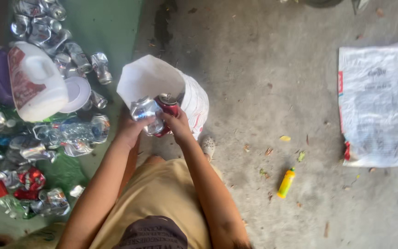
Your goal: The person picks up crushed aluminum cans from a table and places them into a white bag by hand, while organizing other plastic bottles and detergent jugs in the workspace.
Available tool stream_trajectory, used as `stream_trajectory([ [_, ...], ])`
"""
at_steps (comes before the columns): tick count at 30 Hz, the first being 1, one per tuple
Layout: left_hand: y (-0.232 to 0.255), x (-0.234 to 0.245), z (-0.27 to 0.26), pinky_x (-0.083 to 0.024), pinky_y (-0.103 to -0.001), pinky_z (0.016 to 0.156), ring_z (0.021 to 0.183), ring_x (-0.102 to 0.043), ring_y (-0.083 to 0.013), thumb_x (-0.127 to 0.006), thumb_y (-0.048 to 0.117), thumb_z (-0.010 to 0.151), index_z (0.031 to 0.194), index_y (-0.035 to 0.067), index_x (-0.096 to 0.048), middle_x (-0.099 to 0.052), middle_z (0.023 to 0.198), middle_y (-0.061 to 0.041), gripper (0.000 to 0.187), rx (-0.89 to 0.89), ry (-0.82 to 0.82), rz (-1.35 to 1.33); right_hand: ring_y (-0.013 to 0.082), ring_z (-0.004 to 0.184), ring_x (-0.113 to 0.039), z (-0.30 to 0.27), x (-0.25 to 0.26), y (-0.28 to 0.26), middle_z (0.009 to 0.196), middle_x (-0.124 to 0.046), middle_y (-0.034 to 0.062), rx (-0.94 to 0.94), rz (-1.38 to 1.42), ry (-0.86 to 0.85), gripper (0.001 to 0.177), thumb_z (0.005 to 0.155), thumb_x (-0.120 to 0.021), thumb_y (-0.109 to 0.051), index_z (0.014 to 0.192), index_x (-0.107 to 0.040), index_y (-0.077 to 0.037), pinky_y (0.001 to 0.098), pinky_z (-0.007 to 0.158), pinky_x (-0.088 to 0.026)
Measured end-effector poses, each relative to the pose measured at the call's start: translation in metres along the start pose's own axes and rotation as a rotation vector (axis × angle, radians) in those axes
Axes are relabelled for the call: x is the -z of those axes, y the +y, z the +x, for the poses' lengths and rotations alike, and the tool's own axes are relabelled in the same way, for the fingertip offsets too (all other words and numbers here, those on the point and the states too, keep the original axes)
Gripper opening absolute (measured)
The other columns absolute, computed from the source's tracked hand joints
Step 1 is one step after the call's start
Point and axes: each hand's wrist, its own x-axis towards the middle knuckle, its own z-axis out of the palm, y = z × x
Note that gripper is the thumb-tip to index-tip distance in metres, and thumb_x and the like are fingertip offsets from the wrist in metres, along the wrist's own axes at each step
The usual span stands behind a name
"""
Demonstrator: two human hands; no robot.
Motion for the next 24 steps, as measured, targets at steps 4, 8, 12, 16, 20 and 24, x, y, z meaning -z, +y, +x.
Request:
stream_trajectory([
  [4,0.024,-0.040,-0.011,-0.055,-0.032,0.089,0.104,-0.068,-0.0158,-0.083,0.009,0.075,0.132,0.004,-0.061,-0.070,0.118,-0.006,0.061,-0.113,0.149,0.181,0.0175,0.094,-0.065,0.002,0.008,-0.016,0.108,-0.072,0.0073,0.024,0.139,-0.016,0.040,0.087,-0.071,-0.003,0.127,-0.065,-0.001,0.0342,0.083,-0.052],
  [8,0.008,-0.043,0.005,-0.055,-0.032,0.090,0.105,-0.068,-0.0151,-0.082,0.013,0.081,0.131,0.000,-0.064,-0.072,0.117,-0.008,0.054,-0.106,0.082,0.108,0.0144,0.102,-0.068,0.006,0.010,-0.030,0.112,-0.073,0.0047,-0.014,0.239,-0.027,0.038,0.086,-0.071,-0.004,0.123,-0.064,-0.004,0.0310,0.092,-0.054],
  [12,-0.001,-0.023,0.020,-0.054,-0.032,0.092,0.108,-0.069,-0.0172,-0.083,0.013,0.079,0.128,0.001,-0.066,-0.073,0.119,-0.009,0.053,-0.023,0.065,0.035,0.0143,0.101,-0.067,0.017,0.010,-0.024,0.111,-0.074,0.0046,-0.015,0.174,-0.026,0.033,0.090,-0.072,-0.008,0.122,-0.068,-0.003,0.0305,0.091,-0.052],
  [16,0.012,0.000,0.050,-0.055,-0.035,0.095,0.108,-0.070,-0.0208,-0.083,0.015,0.077,0.125,0.008,-0.064,-0.073,0.117,-0.008,0.052,0.073,0.109,-0.220,0.0128,0.096,-0.067,0.037,0.006,-0.015,0.108,-0.075,0.0028,-0.029,0.213,0.005,0.022,0.092,-0.072,-0.014,0.113,-0.068,-0.007,0.0297,0.086,-0.051],
  [20,0.023,0.033,0.075,-0.055,-0.038,0.096,0.109,-0.068,-0.0210,-0.083,0.019,0.082,0.124,0.007,-0.065,-0.073,0.116,-0.006,0.047,0.134,0.053,-0.248,0.0116,0.089,-0.064,0.044,0.001,0.001,0.097,-0.072,0.0000,-0.075,0.132,0.052,0.017,0.092,-0.074,-0.013,0.107,-0.066,-0.011,0.0296,0.080,-0.048],
  [24,0.017,0.052,0.101,-0.055,-0.037,0.095,0.108,-0.069,-0.0191,-0.081,0.017,0.083,0.123,0.010,-0.065,-0.073,0.116,-0.004,0.043,0.154,-0.005,-0.231,0.0104,0.086,-0.065,0.054,-0.005,0.014,0.093,-0.071,-0.0005,-0.061,0.124,0.088,0.018,0.093,-0.070,-0.011,0.110,-0.066,-0.011,0.0274,0.080,-0.050],
])
